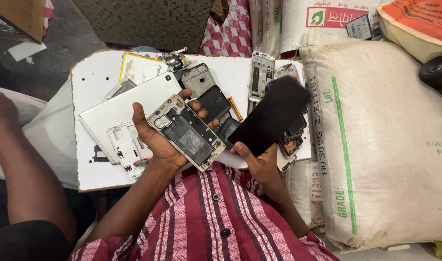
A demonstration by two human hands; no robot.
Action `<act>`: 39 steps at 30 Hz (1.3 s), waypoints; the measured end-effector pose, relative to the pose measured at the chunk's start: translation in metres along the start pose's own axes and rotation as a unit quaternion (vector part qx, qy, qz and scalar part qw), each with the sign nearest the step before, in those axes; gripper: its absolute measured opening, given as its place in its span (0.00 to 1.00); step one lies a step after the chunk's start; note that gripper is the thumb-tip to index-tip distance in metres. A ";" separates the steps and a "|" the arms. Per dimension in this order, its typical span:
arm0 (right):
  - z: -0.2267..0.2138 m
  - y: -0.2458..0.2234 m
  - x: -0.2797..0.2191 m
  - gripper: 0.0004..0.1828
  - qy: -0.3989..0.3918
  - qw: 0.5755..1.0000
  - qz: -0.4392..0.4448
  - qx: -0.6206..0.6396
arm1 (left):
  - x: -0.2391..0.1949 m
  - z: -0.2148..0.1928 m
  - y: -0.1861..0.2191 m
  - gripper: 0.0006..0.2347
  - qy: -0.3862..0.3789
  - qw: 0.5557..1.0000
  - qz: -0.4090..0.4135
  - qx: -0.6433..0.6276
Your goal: The person handles a smartphone and a packaged 6D screen protector, aligns the protector over the phone screen, and uses a small plastic squeegee to smooth the protector onto the screen. The person repeatedly adjusts the protector and wipes the surface to remove bubbles.
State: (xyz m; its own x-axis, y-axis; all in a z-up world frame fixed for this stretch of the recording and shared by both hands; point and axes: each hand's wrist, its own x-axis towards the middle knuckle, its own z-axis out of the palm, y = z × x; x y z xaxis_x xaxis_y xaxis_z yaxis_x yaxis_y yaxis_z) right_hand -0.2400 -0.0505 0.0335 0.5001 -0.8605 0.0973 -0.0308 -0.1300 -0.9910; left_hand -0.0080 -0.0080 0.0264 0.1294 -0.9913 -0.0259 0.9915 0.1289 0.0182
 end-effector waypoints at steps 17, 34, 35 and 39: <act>0.003 -0.009 0.012 0.12 -0.063 0.994 0.062 0.064 | -0.001 -0.021 -0.001 0.32 0.004 0.998 0.029 0.061; 0.003 0.000 0.011 0.17 -0.029 0.994 0.095 -0.054 | 0.000 -0.031 -0.005 0.34 0.024 0.995 -0.004 0.099; 0.001 -0.001 0.015 0.17 -0.011 0.992 0.110 -0.068 | 0.001 -0.030 -0.004 0.35 0.033 0.994 -0.004 0.104; -0.003 -0.007 0.026 0.20 -0.005 0.986 0.117 -0.118 | 0.003 -0.030 -0.003 0.33 0.045 0.991 -0.017 0.125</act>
State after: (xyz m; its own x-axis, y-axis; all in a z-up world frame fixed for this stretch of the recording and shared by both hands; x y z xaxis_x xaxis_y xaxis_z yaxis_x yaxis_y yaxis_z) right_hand -0.2292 -0.0731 0.0435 0.4635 -0.8760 -0.1333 -0.3454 -0.0401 -0.9376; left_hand -0.0107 -0.0103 -0.0035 0.1083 -0.9870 -0.1185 0.9622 0.0741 0.2620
